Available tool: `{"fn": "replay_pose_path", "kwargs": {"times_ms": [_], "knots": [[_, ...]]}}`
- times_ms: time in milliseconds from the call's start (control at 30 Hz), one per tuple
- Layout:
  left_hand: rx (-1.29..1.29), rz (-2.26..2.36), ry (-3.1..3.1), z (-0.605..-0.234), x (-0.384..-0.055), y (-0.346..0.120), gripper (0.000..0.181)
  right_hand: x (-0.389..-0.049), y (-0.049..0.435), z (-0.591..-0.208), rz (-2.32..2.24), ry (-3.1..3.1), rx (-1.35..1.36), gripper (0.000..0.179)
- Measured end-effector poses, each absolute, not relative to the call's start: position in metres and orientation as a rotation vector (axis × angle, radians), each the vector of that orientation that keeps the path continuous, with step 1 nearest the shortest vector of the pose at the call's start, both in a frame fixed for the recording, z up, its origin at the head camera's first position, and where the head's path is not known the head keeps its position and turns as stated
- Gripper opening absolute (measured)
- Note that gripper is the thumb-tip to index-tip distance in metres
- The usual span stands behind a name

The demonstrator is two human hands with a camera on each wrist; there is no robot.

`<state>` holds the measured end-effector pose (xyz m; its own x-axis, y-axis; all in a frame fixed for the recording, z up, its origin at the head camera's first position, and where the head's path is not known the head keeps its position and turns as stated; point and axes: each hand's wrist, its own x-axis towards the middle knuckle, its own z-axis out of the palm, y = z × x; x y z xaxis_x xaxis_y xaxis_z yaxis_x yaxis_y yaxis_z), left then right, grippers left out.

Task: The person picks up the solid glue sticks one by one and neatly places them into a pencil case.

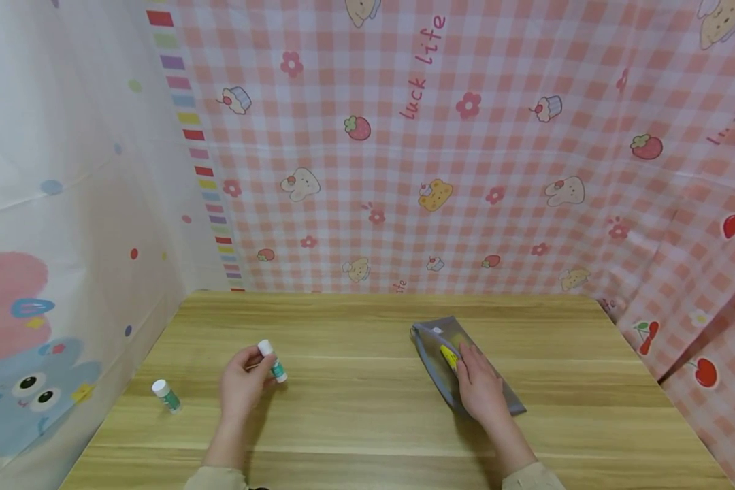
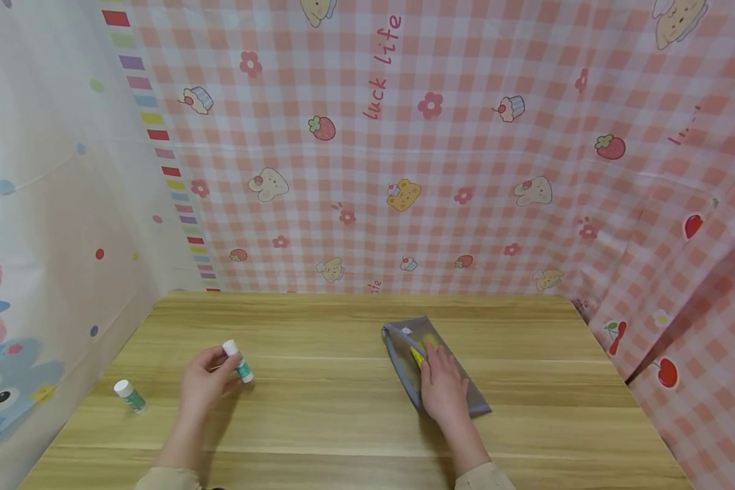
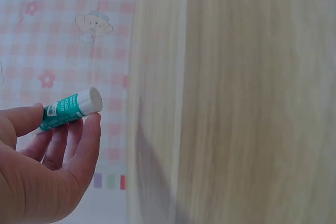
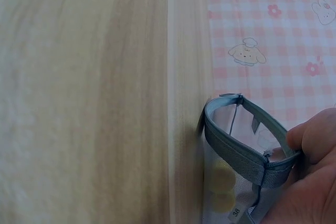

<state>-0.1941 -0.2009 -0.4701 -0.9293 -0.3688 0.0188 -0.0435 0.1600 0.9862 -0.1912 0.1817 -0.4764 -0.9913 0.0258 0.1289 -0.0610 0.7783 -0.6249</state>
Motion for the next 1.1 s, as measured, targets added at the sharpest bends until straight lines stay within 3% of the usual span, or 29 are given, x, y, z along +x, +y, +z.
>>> {"fn": "replay_pose_path", "kwargs": {"times_ms": [1100], "knots": [[0.227,-2.083,-2.092,-0.465,-0.210,-0.119,0.029,-0.192,0.180,-0.476,0.996,-2.821,0.031,0.043]]}}
